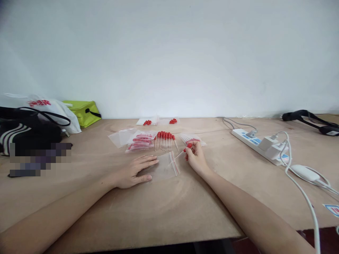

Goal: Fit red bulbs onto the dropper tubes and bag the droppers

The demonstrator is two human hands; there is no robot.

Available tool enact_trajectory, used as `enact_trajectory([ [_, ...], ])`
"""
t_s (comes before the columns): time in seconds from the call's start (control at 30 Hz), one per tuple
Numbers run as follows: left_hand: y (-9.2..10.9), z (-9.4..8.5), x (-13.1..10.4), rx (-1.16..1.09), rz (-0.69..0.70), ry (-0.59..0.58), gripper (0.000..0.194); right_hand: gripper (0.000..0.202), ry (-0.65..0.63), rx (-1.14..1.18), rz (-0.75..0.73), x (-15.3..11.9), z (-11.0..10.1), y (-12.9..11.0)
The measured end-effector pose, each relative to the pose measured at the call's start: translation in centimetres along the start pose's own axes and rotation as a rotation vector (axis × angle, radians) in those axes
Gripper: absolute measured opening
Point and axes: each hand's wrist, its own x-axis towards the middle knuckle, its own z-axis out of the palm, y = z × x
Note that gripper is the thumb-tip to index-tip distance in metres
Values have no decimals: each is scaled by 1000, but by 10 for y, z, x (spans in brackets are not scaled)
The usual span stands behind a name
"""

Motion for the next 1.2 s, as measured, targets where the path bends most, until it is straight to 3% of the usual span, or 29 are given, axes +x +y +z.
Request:
enact_trajectory([
  [0.23,0,1,1,-18,35,29,54,30,-220,-61,149,-12,5,-8],
  [0.47,0,1,2,-20,40,27,53,28,-420,-209,33,-8,2,-3],
  [0.7,1,2,6,-41,96,31,49,25,-627,-290,10,-5,11,1],
  [0.77,-1,2,6,-53,88,58,49,25,-612,-303,16,-4,12,1],
  [0.93,-9,2,4,-63,44,143,44,23,-417,-351,-49,0,4,1],
  [1.2,-12,5,5,-36,8,244,35,14,-459,-472,-171,6,8,5],
])
